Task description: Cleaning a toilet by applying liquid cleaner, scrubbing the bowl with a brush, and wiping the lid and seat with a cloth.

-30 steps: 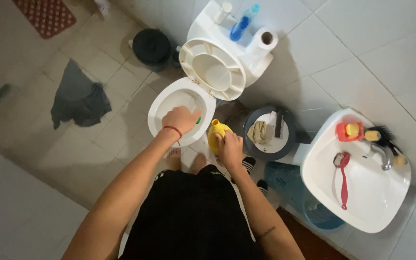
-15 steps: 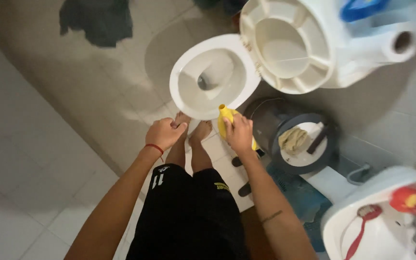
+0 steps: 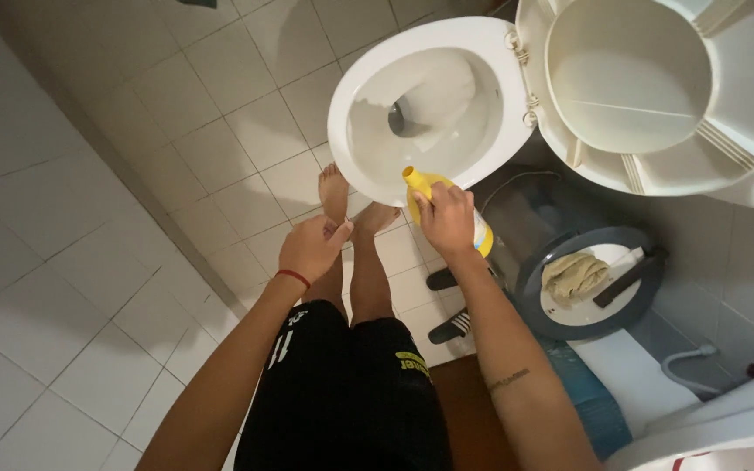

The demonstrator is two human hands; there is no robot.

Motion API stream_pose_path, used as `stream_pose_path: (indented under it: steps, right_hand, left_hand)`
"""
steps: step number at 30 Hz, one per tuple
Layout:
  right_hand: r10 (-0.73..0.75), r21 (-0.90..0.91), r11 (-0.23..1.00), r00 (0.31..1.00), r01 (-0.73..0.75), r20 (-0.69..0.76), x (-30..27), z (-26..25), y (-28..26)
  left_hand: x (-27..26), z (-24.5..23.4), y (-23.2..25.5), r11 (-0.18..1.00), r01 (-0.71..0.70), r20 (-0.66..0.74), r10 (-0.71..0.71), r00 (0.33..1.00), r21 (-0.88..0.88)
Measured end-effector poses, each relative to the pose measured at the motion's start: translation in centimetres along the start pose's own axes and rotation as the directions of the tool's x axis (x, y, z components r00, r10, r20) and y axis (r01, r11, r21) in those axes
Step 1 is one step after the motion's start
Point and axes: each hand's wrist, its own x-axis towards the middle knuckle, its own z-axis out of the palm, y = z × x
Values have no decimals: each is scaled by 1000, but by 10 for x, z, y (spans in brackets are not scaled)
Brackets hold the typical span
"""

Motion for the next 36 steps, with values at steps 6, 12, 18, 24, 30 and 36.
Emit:
stream_pose_path:
  steps: [6,12,18,24,30,36]
  right_hand:
    - [3,2,1000,997,-3,76,12,-4,-14]
    - [36,-23,999,978,-32,207,20,-9,-18]
    - [27,-79,997,960,-5,280,30,-7,-23]
    - [4,-94,995,977,17,213,36,-5,-27]
    - [35,-96,995,968,-11,248,43,-5,-29]
    - [44,-142,990,971,-10,236,50,-2,-36]
  left_hand:
    - [4,-8,0,999,-16,10,16,1000,-30]
    - [8,-10,-4,999,3,10,-2,1000,-49]
    - [9,-12,-6,997,5,29,-3,1000,-79]
    - [12,-12,-12,996,21,54,-16,998,-89]
    - [19,-5,-20,991,2,31,3,1000,-135]
    - [18,-8,-20,994,-5,49,10,999,-107]
